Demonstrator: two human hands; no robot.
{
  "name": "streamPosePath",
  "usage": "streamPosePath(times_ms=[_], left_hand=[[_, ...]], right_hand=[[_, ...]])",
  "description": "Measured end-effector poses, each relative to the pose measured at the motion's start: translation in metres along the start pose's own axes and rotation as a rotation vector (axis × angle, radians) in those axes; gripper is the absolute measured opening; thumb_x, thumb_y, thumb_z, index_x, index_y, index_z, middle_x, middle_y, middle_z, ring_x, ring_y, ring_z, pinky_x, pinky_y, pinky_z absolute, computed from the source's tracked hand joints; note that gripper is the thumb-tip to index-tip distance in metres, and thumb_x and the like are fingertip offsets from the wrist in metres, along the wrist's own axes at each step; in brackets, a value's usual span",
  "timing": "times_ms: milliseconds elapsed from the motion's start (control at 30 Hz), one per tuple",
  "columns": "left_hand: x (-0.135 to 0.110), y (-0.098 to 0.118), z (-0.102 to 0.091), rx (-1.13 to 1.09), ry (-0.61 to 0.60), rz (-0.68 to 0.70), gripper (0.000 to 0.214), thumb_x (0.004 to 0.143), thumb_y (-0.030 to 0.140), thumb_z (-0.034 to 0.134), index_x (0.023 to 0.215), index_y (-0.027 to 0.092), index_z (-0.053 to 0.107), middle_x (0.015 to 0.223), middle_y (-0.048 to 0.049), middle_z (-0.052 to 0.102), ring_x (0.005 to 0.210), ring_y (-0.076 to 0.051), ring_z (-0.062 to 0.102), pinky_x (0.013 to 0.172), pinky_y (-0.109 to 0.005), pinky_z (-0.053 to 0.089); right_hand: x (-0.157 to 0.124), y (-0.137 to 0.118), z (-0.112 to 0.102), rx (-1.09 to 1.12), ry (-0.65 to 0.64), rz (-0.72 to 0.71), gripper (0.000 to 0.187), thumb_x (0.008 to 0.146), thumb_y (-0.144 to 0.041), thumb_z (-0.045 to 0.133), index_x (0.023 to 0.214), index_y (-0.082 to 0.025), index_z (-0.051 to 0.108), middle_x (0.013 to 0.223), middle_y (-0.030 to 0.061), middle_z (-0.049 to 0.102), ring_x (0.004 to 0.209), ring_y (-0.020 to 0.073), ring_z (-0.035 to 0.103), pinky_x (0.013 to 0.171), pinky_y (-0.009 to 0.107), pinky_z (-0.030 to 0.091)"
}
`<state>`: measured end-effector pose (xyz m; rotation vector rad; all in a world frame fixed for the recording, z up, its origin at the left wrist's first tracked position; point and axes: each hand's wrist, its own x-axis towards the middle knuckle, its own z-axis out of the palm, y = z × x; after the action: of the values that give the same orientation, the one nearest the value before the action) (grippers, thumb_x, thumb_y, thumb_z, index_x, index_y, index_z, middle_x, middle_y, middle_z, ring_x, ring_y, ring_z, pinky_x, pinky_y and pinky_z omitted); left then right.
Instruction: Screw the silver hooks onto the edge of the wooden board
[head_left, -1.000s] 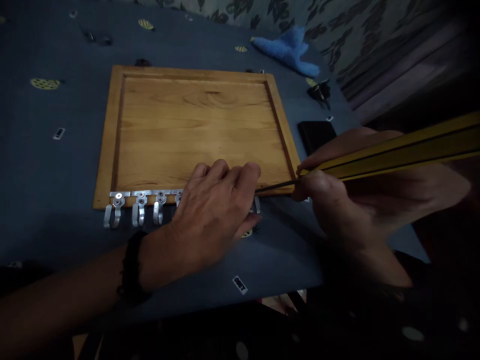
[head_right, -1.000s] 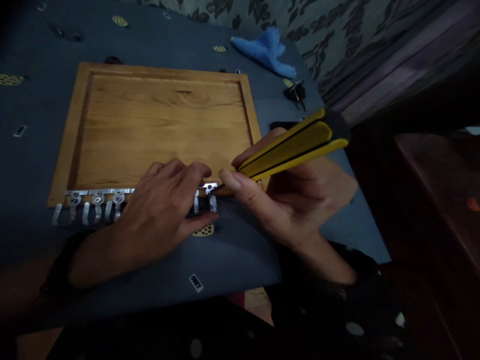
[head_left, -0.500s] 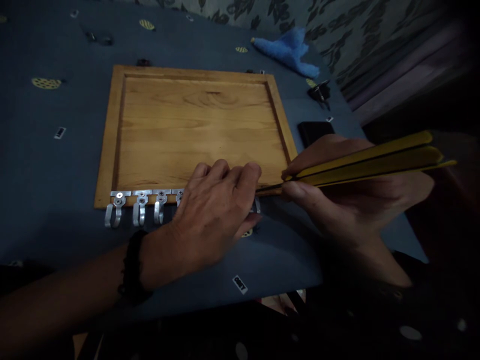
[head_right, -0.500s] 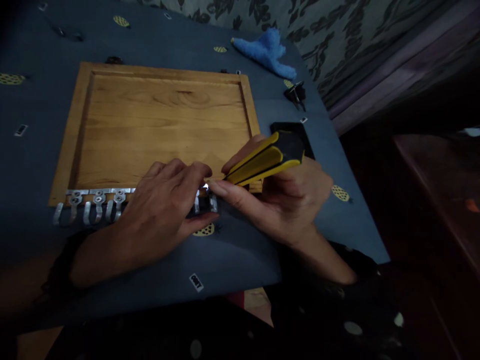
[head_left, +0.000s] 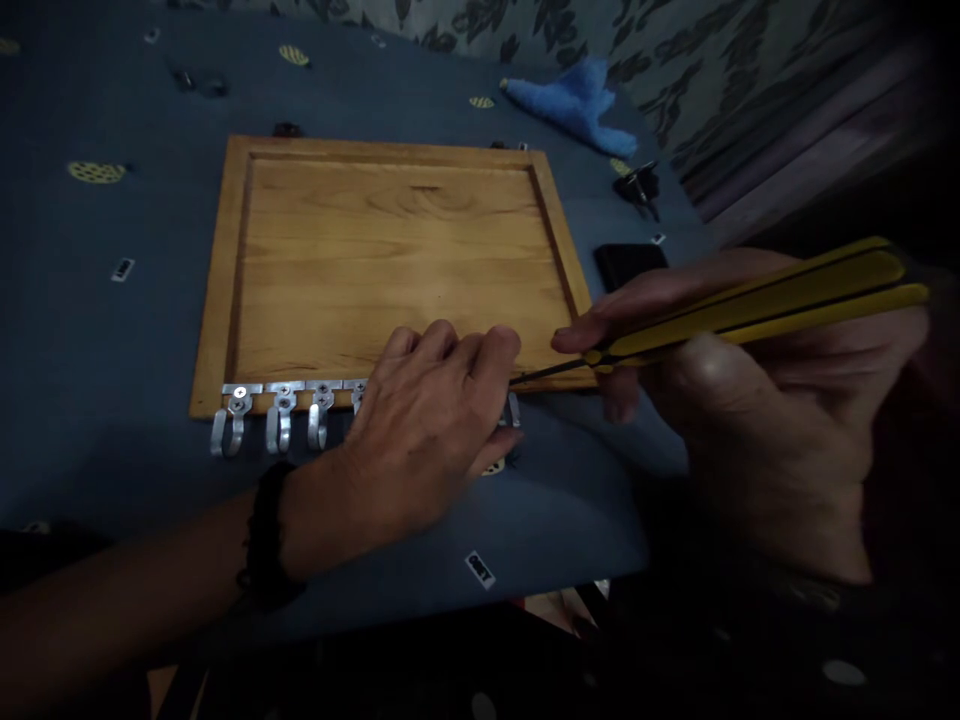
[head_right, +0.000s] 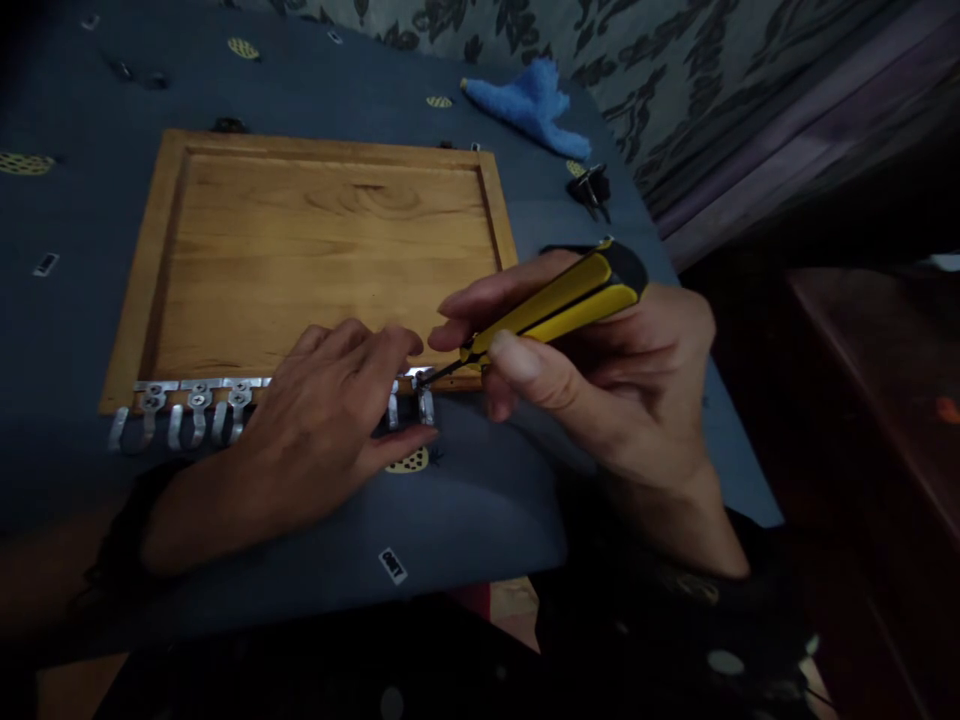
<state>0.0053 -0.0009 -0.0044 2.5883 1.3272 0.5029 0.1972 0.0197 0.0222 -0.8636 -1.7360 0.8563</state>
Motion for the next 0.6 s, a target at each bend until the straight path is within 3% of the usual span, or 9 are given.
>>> streamPosePath(times_ms=[67, 233, 400, 533, 600], left_hand=[[0.0000, 0.0000, 0.0001, -0.001, -0.002, -0.004, 0.037, 0.087, 0.035, 0.069, 0.111, 0.019, 0.047, 0.097, -0.0030, 0.065, 0.094, -0.023, 0.055, 0.079, -0.037, 0.041], [-0.0013, 0.0003, 0.0001, -0.004, 0.000, -0.003, 0.037, 0.087, 0.034, 0.069, 0.113, 0.019, 0.046, 0.097, -0.0026, 0.064, 0.095, -0.023, 0.055, 0.080, -0.037, 0.041], [-0.0014, 0.0000, 0.0003, 0.003, 0.010, 0.008, 0.039, 0.087, 0.034, 0.069, 0.114, 0.018, 0.046, 0.098, -0.0036, 0.064, 0.095, -0.023, 0.055, 0.080, -0.037, 0.040], [-0.0009, -0.0004, 0.0002, -0.005, -0.005, -0.002, 0.035, 0.088, 0.034, 0.068, 0.111, 0.018, 0.047, 0.098, -0.0034, 0.065, 0.095, -0.023, 0.055, 0.081, -0.036, 0.040], [-0.0009, -0.0003, 0.0000, -0.012, -0.013, -0.002, 0.035, 0.088, 0.034, 0.068, 0.111, 0.019, 0.046, 0.097, -0.0030, 0.065, 0.094, -0.023, 0.055, 0.081, -0.037, 0.040]], right_hand=[[0.0003, 0.0006, 0.0006, -0.019, 0.029, -0.002, 0.014, 0.084, -0.025, 0.073, 0.098, -0.027, 0.078, 0.092, 0.0051, 0.076, 0.068, 0.0215, 0.072, 0.034, 0.030, 0.053], [0.0012, 0.0020, 0.0015, -0.034, 0.078, -0.039, 0.013, 0.078, -0.030, 0.080, 0.090, -0.026, 0.079, 0.083, -0.0007, 0.077, 0.042, 0.0105, 0.059, 0.032, 0.028, 0.051], [0.0016, 0.0048, 0.0033, -0.125, 0.148, -0.044, 0.006, 0.075, -0.019, 0.080, 0.080, -0.022, 0.079, 0.078, -0.0012, 0.075, 0.042, 0.0092, 0.057, 0.030, 0.026, 0.045], [0.0023, 0.0081, 0.0052, -0.108, 0.219, -0.054, 0.011, 0.079, -0.032, 0.078, 0.079, -0.021, 0.077, 0.077, -0.0005, 0.074, 0.043, 0.0098, 0.057, 0.034, 0.029, 0.044], [0.0030, 0.0091, 0.0059, -0.098, 0.265, -0.075, 0.016, 0.081, -0.036, 0.077, 0.079, -0.021, 0.076, 0.064, 0.0001, 0.069, 0.047, 0.0143, 0.060, 0.037, 0.032, 0.047]])
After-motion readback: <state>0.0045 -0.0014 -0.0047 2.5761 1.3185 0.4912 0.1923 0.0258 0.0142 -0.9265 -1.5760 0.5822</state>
